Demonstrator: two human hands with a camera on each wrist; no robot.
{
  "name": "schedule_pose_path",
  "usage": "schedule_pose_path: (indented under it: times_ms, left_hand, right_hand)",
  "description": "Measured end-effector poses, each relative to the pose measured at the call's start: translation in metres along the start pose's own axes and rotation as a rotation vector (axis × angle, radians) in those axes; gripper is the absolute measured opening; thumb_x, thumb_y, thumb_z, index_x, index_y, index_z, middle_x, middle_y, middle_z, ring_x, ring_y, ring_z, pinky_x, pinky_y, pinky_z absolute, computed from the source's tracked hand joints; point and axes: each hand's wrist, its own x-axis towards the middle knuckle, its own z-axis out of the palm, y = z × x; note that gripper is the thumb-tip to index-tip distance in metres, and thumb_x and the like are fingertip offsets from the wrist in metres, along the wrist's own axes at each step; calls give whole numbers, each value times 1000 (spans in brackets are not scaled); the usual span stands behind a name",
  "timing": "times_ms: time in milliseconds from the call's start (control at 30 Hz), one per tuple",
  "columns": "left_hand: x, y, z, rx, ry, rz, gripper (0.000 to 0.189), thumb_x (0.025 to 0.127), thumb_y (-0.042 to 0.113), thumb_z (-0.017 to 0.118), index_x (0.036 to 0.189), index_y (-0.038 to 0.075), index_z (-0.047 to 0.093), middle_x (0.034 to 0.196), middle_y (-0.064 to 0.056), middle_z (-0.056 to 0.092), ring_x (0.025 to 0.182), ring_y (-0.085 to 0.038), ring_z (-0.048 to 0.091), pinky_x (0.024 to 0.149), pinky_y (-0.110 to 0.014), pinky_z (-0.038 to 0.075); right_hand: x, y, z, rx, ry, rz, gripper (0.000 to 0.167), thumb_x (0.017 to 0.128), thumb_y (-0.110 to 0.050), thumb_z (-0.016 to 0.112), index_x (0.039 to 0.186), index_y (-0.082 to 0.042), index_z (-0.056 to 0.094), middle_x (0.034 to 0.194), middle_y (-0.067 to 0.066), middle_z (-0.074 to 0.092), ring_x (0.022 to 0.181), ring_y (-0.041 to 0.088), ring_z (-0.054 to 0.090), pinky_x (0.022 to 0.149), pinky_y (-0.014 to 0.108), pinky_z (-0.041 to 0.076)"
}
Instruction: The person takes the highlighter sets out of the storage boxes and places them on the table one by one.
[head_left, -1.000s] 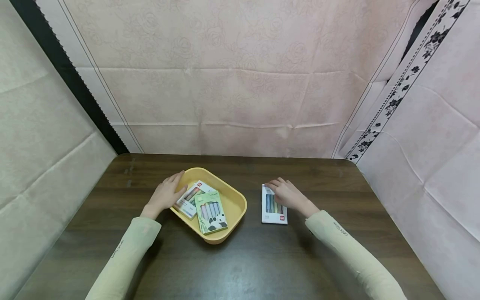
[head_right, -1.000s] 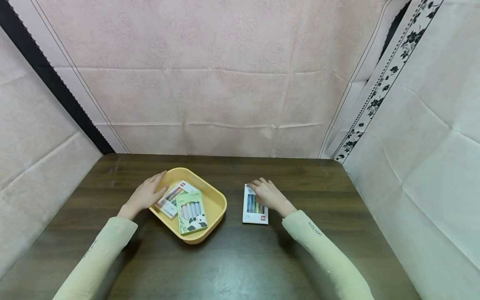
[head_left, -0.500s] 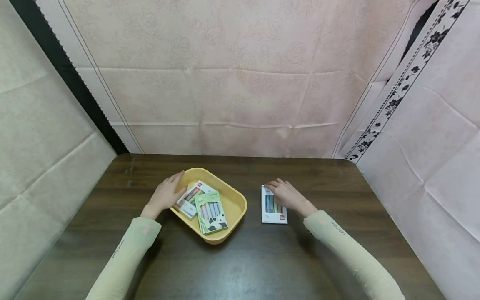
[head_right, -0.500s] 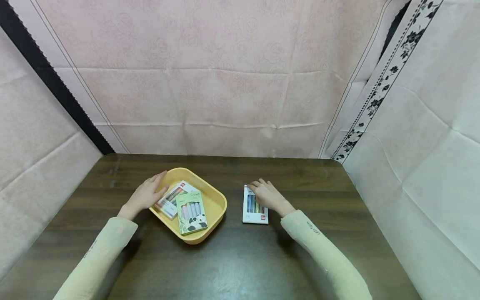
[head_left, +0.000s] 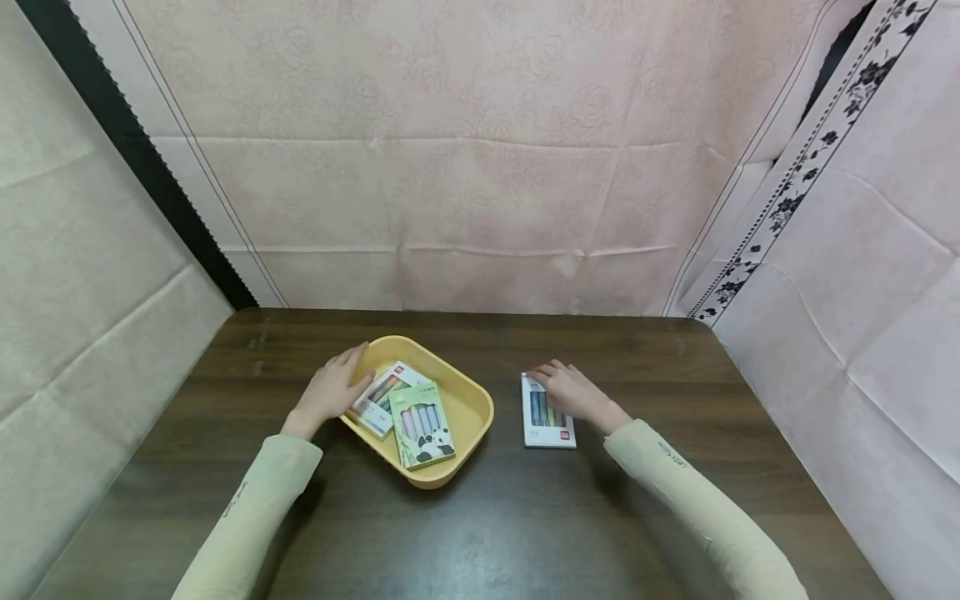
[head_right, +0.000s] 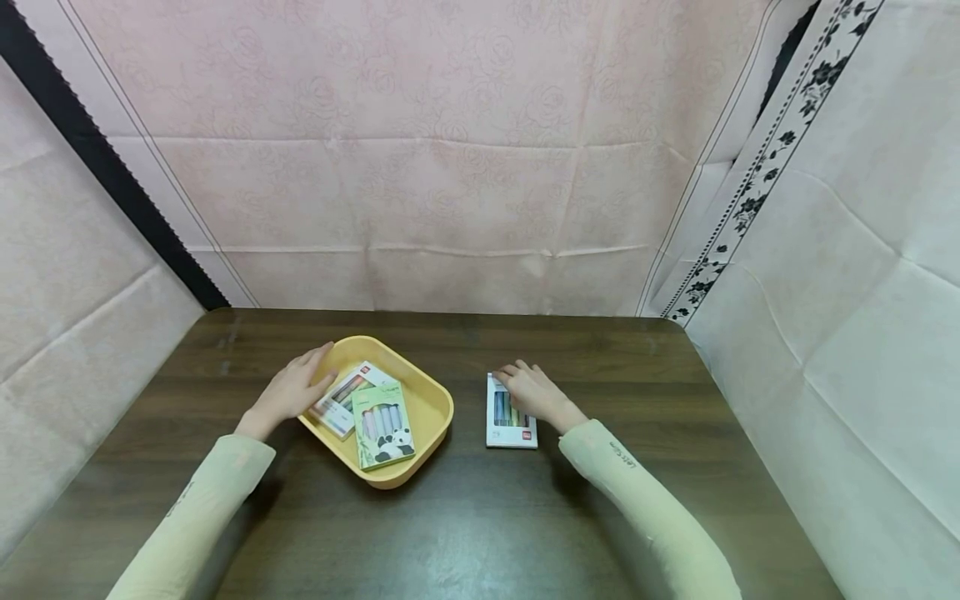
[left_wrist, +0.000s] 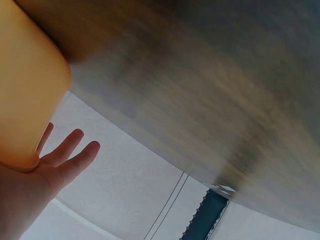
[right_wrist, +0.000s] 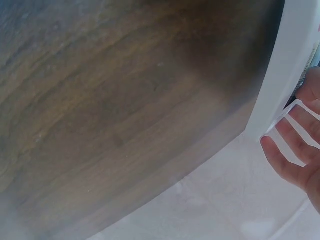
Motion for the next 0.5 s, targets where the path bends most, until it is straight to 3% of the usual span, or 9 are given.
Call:
schedule_pose_path:
  times_ms: [500]
  left_hand:
    - [0, 2, -1, 3, 5, 7, 59, 92, 34, 43, 140, 4, 25, 138, -24, 35, 120, -46, 37, 95, -59, 32]
  right_hand:
    - [1, 2, 6, 11, -8, -29, 39, 79, -2, 58, 118, -7, 57, 117, 11, 59, 107, 26, 52, 88, 51, 44]
